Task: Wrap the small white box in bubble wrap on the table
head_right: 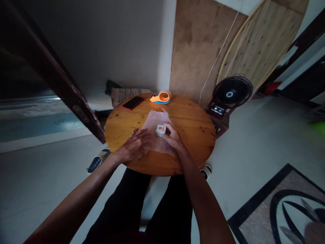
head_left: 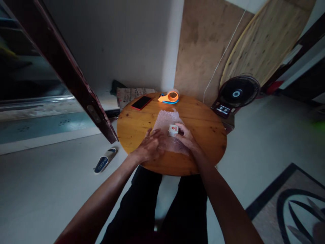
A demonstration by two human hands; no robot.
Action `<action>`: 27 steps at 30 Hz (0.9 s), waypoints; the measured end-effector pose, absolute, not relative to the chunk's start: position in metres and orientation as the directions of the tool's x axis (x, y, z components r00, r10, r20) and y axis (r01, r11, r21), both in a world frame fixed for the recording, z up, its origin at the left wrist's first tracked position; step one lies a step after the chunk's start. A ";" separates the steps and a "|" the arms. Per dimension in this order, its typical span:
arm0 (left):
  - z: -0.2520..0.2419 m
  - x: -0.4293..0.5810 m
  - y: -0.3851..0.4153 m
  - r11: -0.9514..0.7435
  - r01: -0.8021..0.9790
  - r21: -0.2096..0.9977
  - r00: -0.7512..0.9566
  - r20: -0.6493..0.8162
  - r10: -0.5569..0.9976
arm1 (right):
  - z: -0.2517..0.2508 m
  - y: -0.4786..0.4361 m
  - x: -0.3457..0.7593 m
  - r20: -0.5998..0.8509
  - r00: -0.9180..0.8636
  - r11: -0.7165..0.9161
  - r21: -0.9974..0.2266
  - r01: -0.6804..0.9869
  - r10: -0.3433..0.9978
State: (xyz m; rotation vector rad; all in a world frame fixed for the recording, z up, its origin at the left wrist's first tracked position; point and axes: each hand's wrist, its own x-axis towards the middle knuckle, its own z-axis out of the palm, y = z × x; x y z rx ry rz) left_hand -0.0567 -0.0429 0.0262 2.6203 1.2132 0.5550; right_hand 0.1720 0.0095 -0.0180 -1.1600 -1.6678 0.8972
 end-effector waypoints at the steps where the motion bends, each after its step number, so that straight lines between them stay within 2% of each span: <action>1: 0.023 -0.057 -0.049 -0.637 0.711 0.297 0.586 0.251 0.770 | -0.018 0.010 0.172 0.259 -0.171 0.301 -0.904 0.304 0.950; 8: 0.012 -0.037 -0.057 -0.648 0.740 0.182 0.579 0.318 0.750 | -0.021 0.011 0.173 0.281 -0.169 0.322 -0.894 0.313 0.945; 11: 0.012 -0.032 -0.055 -0.662 0.731 0.168 0.578 0.363 0.731 | -0.019 0.010 0.173 0.265 -0.173 0.308 -0.897 0.315 0.949; 14: 0.014 -0.030 -0.052 -0.648 0.731 0.214 0.533 0.413 0.738 | -0.014 0.007 0.174 0.237 -0.162 0.274 -0.920 0.278 0.958; 19: 0.028 -0.020 -0.039 -0.569 0.757 0.320 0.444 0.387 0.808 | -0.004 0.006 0.179 0.251 -0.104 0.258 -0.965 0.052 0.962; 23: 0.038 -0.009 -0.021 -0.448 0.819 0.359 0.323 0.357 0.876 | 0.002 0.003 0.187 0.248 -0.173 0.242 -0.969 -0.055 0.953; 27: 0.036 -0.005 -0.004 -0.366 0.824 0.433 0.221 0.349 0.911 | 0.010 -0.004 0.194 0.266 -0.263 0.254 -0.964 -0.081 0.927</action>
